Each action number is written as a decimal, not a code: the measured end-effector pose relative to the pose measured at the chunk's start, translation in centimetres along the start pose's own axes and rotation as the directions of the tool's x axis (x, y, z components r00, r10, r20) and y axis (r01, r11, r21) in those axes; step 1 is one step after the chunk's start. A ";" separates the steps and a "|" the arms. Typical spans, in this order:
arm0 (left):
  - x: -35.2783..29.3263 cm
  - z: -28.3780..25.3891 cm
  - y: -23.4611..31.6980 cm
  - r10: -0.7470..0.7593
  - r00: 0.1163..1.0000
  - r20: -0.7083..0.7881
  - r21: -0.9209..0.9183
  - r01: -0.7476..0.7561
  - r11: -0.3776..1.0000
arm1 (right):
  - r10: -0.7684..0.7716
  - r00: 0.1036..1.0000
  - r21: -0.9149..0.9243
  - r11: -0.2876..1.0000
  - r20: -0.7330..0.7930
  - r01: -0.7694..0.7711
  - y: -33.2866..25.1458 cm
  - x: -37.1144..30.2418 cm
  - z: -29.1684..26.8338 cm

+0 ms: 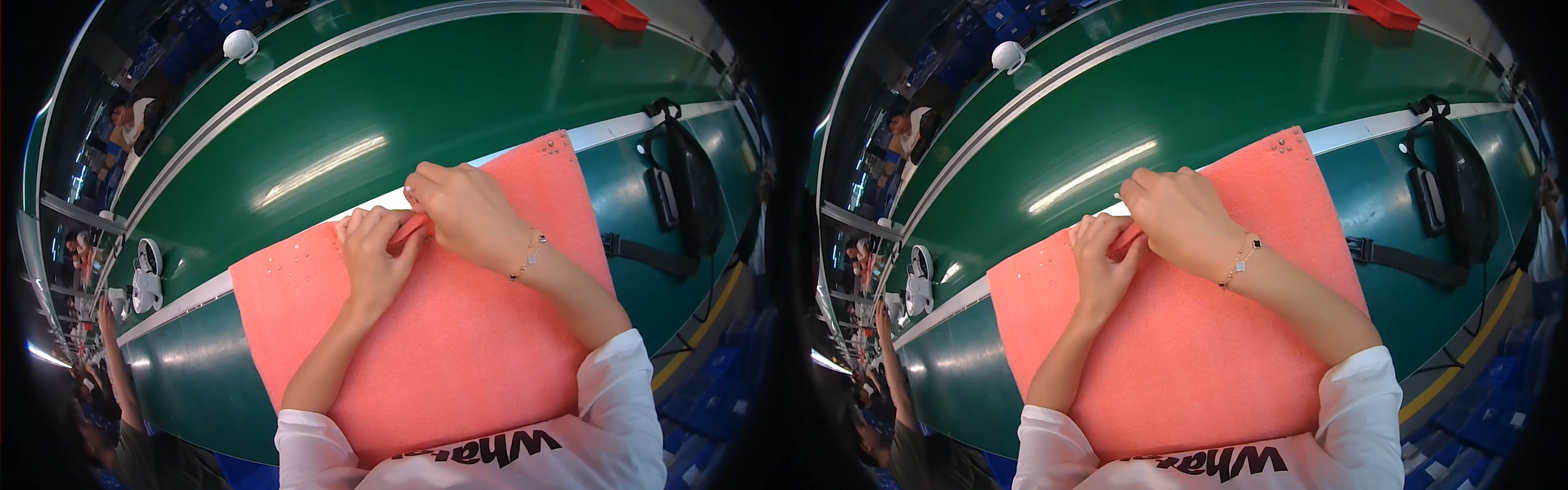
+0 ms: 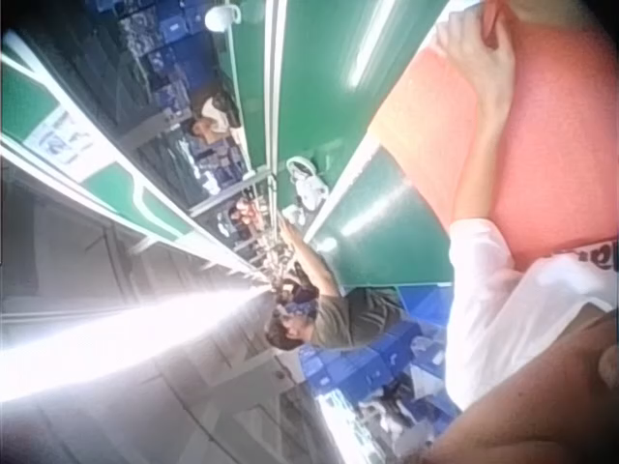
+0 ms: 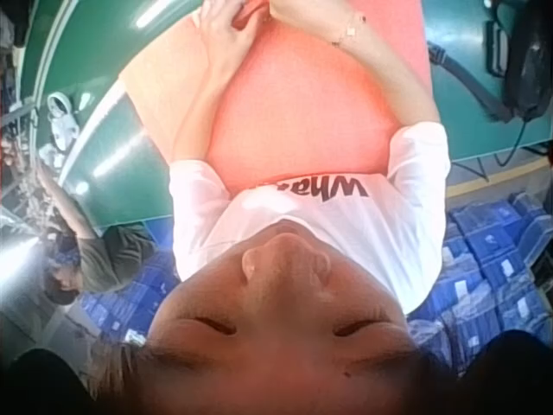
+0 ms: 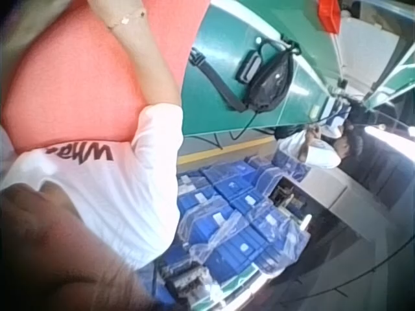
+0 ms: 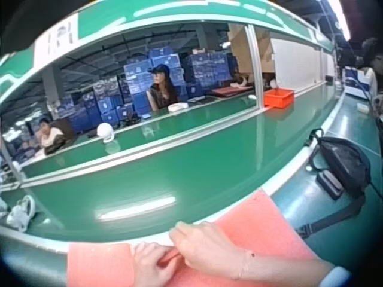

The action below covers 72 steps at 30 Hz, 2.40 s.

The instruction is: Assembling and inspecting security camera units on a factory production line.

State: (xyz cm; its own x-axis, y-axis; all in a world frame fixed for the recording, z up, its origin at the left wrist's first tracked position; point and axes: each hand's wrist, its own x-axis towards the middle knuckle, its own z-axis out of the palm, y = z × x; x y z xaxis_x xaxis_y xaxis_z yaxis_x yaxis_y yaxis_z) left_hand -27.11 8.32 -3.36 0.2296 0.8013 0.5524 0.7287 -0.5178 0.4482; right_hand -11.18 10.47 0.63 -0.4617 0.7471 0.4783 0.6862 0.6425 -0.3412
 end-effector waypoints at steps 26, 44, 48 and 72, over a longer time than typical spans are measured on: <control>0.3 -0.3 -0.5 -0.024 0.999 0.044 -0.070 0.027 0.997 | 0.041 0.997 0.309 0.951 -0.067 -0.018 0.8 0.6 -0.6; 0.2 0.0 -0.1 -0.006 1.000 0.013 -0.084 0.007 0.996 | 0.034 0.996 0.243 0.970 -0.077 -0.014 1.0 0.2 0.2; 0.2 0.0 -0.1 -0.013 1.000 0.013 -0.073 0.014 0.997 | 0.023 0.998 0.204 0.979 -0.057 -0.011 0.9 0.2 0.2; 0.3 -0.1 -0.3 -0.029 0.999 0.040 -0.072 0.031 0.997 | 0.030 0.999 0.315 0.949 -0.026 -0.020 1.2 0.5 -0.5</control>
State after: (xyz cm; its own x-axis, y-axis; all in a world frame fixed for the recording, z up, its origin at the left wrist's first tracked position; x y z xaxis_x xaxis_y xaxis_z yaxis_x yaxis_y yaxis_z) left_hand -27.30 8.68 -3.30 0.2342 0.8270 0.5110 0.6875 -0.5125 0.5144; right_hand -10.29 11.49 0.87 -0.4262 0.7613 0.4887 0.4837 0.6483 -0.5880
